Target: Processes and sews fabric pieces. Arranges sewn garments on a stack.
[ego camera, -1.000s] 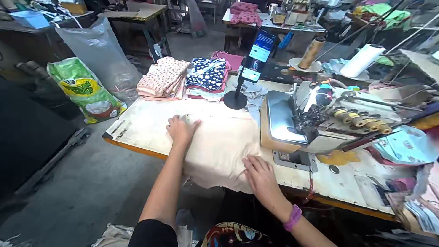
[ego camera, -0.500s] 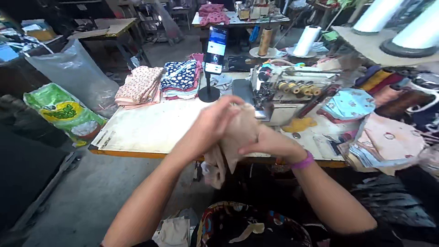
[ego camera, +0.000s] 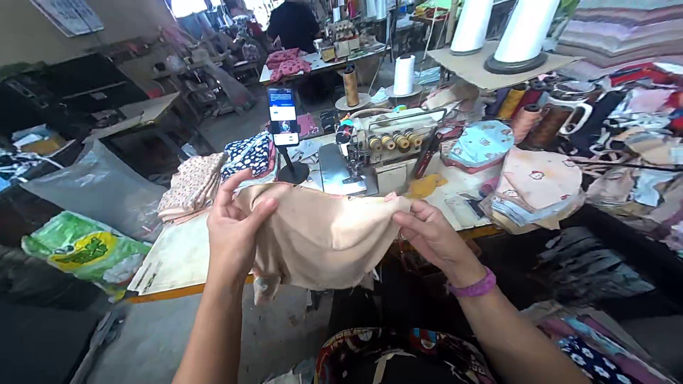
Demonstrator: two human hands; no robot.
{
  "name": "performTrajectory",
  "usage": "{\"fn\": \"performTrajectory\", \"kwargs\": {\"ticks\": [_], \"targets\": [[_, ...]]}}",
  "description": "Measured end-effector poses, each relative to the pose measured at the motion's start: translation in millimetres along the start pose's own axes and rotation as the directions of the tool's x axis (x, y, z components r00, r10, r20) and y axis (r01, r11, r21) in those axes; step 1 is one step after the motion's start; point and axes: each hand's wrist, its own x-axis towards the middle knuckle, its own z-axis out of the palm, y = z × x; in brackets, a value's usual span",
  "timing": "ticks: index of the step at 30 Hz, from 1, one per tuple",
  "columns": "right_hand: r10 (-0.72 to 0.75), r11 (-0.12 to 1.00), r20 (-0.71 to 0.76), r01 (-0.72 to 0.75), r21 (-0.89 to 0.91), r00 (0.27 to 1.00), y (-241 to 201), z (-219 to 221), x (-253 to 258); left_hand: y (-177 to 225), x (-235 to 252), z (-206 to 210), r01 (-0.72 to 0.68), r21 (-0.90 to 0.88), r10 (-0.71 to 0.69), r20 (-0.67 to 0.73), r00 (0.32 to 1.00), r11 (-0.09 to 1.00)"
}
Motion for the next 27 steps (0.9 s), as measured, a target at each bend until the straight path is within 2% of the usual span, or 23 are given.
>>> {"fn": "performTrajectory", "kwargs": {"ticks": [3,5,7,8,10,11,13,15,18,20,22,27], "targets": [[0.01,0.998,0.062,-0.015,0.069,0.998,-6,3,-7,15,-12,-5,-0.11,-0.016,0.111,0.086,0.99,0.994],[-0.056,0.998,0.087,0.053,0.043,0.995,-13,5,-10,32,-23,-15,-0.264,0.029,0.25,0.241,0.938,0.964],[-0.137,0.975,0.033,0.141,-0.174,0.99,-19,5,-6,41,-28,-25,-0.403,0.111,0.34,0.367,0.866,0.908],[-0.171,0.946,-0.012,0.16,-0.282,0.985,-18,3,-5,40,-28,-30,-0.42,0.219,0.326,0.363,0.873,0.88],[-0.232,0.902,-0.046,0.198,-0.383,0.972,-18,-2,-3,32,-26,-36,-0.401,0.366,0.298,0.306,0.904,0.84],[-0.265,0.886,-0.041,0.226,-0.404,0.963,-20,-2,0,31,-26,-38,-0.375,0.353,0.291,0.27,0.918,0.857],[-0.295,0.874,-0.029,0.257,-0.412,0.955,-20,-4,1,31,-32,-37,-0.328,0.211,0.29,0.195,0.937,0.921],[-0.297,0.902,-0.035,0.269,-0.338,0.954,-17,-4,-2,32,-38,-36,-0.311,0.157,0.288,0.156,0.945,0.937],[-0.224,0.957,-0.039,0.212,-0.199,0.974,-22,5,-4,28,-40,-35,-0.274,0.179,0.262,0.09,0.961,0.945],[-0.218,0.962,-0.01,0.213,-0.17,0.976,-25,9,-6,25,-40,-35,-0.224,0.166,0.219,0.044,0.975,0.96],[-0.267,0.942,-0.005,0.26,-0.213,0.964,-25,10,-6,21,-40,-36,-0.197,0.174,0.194,0.038,0.98,0.965],[-0.31,0.936,-0.173,0.268,-0.228,0.935,-24,17,-5,10,-42,-43,-0.167,0.196,0.149,0.104,0.983,0.966]]}}
